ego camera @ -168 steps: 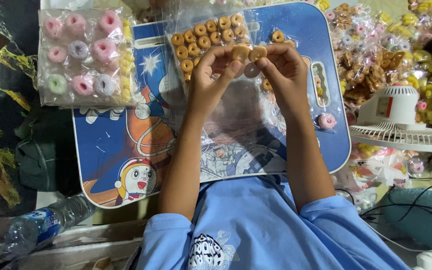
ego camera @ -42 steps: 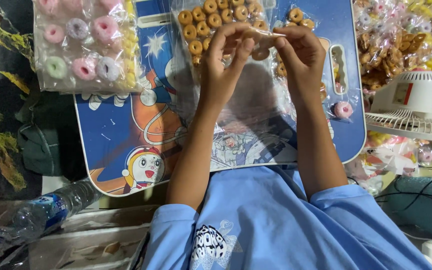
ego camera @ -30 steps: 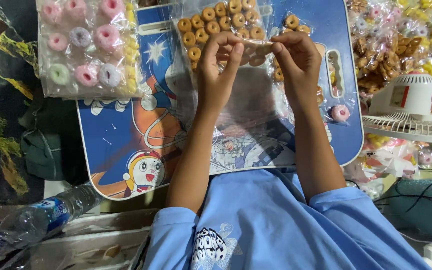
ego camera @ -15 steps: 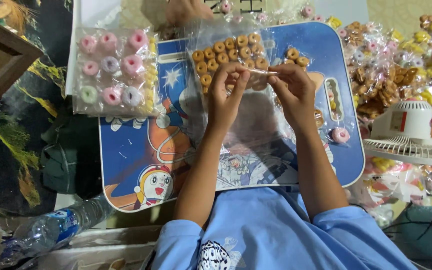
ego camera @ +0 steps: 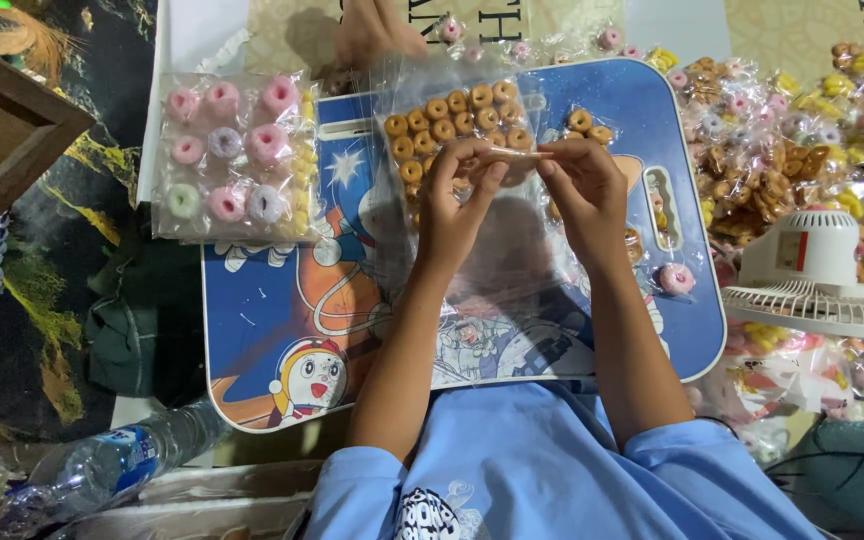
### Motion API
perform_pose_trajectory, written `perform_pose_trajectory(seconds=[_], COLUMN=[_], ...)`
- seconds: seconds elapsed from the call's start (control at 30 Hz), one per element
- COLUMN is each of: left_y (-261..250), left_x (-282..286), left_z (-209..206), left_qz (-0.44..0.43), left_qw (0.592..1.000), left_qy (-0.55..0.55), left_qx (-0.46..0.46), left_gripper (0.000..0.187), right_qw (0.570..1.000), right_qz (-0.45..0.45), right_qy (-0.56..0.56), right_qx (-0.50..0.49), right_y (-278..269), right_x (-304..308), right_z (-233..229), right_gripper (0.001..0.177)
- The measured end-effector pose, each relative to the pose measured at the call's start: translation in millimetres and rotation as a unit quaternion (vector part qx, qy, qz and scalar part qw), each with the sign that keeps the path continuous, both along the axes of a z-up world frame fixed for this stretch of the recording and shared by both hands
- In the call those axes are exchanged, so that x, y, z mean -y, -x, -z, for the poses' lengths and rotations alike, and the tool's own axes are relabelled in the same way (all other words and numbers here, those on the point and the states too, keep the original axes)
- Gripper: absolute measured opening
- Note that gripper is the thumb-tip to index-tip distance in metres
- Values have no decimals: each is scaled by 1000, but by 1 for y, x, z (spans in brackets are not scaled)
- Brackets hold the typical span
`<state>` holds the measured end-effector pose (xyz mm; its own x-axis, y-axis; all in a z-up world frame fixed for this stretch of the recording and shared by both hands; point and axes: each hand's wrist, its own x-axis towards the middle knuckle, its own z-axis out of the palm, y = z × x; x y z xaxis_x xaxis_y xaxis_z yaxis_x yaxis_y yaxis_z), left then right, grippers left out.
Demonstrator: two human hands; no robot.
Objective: Package small ring-shaped snacks into clear plastic bags and arrange them neatly.
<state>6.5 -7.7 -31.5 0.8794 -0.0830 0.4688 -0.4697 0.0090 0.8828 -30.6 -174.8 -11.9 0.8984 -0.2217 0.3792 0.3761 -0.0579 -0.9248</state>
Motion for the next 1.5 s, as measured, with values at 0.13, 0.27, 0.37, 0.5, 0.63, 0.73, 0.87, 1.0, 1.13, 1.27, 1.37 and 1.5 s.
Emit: perform_pose_trajectory(seconds=[0.13, 0.27, 0.37, 0.5, 0.63, 0.73, 0.87, 1.0, 1.13, 1.27, 1.37, 1.5], left_y=[3, 0, 2, 2, 1, 14, 65, 91, 86, 88, 89, 92], left_x=[-1, -2, -4, -6, -11, -22, -61, -62, -64, -67, -68, -71], left_z=[-15, -11, -15, -17, -21, -41, -75, -14, 10, 1, 1, -3], left_qz=[12, -18, -15, -14, 17, 43, 3, 38, 44, 9, -2, -17], left_qw=[999, 999, 999, 998, 997, 994, 986, 866, 872, 913, 925, 917], left_qy=[35, 24, 28, 30, 43, 36, -138, -494, -486, -392, -362, -383], left_qx=[-4, 29, 34, 45, 56, 93, 95, 74, 44, 115, 117, 112], left_gripper=[33, 19, 18, 16, 17, 23, 38, 84, 51, 15, 14, 17], right_qw=[1000, 1000, 999, 998, 993, 992, 995, 979, 978, 971, 981, 993], right_qz=[0, 2, 3, -4, 0, -2, 72, 88, 92, 47, 49, -11], right_qy=[7, 22, 40, 63, 117, 123, -29, -173, -178, -222, -189, -74], right_qx=[7, 2, 5, 4, 7, 11, 64, 68, 53, 76, 23, -90], right_y=[-2, 2, 4, 5, 13, 16, 22, 24, 24, 23, 30, 53], right_x=[7, 5, 0, 2, 1, 11, 21, 41, 50, 70, 75, 60], right_z=[8, 1, -9, -6, -17, -13, -27, -15, 7, 30, 20, -31], right_gripper=[15, 11, 17, 19, 31, 19, 10, 14, 19, 30, 39, 44])
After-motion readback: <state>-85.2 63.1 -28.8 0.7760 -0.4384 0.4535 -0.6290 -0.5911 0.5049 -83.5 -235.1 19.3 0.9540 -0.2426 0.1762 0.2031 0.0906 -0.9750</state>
